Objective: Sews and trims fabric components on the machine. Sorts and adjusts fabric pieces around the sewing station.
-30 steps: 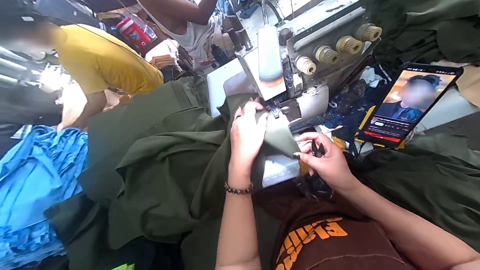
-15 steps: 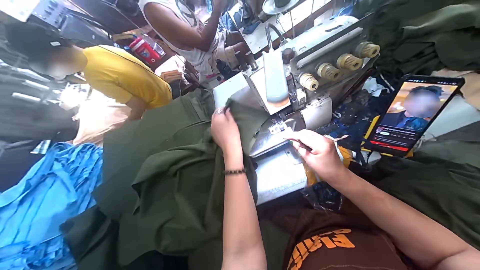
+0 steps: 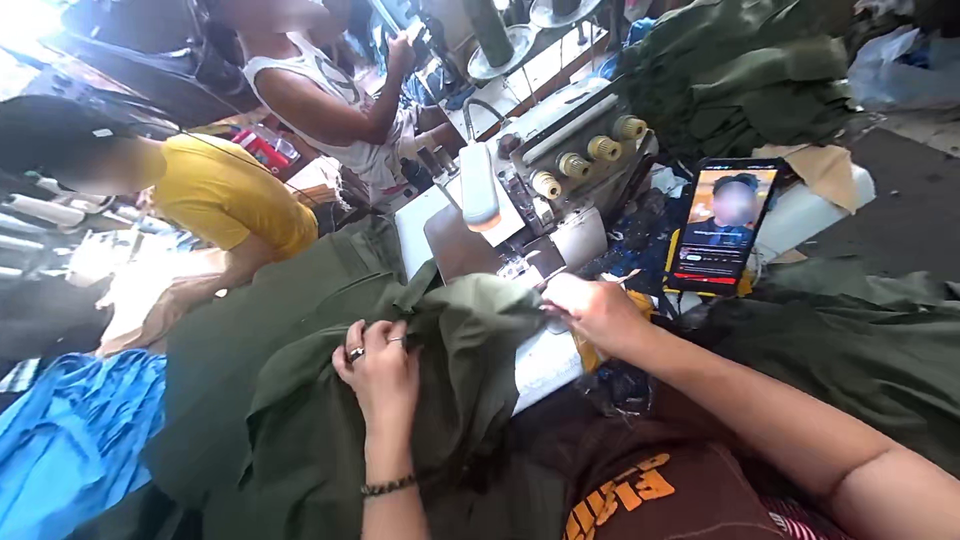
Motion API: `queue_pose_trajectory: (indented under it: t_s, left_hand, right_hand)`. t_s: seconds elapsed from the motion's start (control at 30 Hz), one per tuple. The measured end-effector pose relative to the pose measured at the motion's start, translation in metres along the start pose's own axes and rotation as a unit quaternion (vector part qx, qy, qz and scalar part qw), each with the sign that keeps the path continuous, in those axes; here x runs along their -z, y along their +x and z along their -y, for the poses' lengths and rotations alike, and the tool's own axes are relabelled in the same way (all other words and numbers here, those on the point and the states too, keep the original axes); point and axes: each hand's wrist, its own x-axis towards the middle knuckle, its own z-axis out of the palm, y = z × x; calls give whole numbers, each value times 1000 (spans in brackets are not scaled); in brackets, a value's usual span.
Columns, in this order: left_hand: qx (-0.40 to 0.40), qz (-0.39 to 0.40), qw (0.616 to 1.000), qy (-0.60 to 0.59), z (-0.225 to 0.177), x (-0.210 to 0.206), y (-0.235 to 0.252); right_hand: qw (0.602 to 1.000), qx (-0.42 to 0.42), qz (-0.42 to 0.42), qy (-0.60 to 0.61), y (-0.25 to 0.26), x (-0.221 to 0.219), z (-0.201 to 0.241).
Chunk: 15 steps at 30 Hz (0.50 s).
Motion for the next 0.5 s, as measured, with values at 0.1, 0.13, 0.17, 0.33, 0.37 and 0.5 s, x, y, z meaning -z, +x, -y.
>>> queue_pose_trajectory:
  t_s: [0.1, 0.13, 0.17, 0.33, 0.37, 0.5]
  left_hand:
    - [-13, -20, 996, -82, 10, 15, 25]
    - [5, -62, 988, -142, 14, 33, 37]
    - [25, -114, 974, -192, 25, 51, 48]
    - [135, -340, 919, -147, 139, 96, 42]
    - [161, -323, 928, -90, 136, 110, 37]
    - [344, -116, 925, -114, 99, 94, -4]
  right_hand:
    - [994, -76, 79, 27, -7, 17, -12]
    - [989, -68, 110, 66, -9, 25, -8]
    - [987, -37, 122, 102, -13, 30, -2]
    - [955, 85, 111, 261, -29, 29, 29]
    - [949, 99, 126, 273, -33, 23, 34]
    - [909, 201, 277, 239, -61, -18, 54]
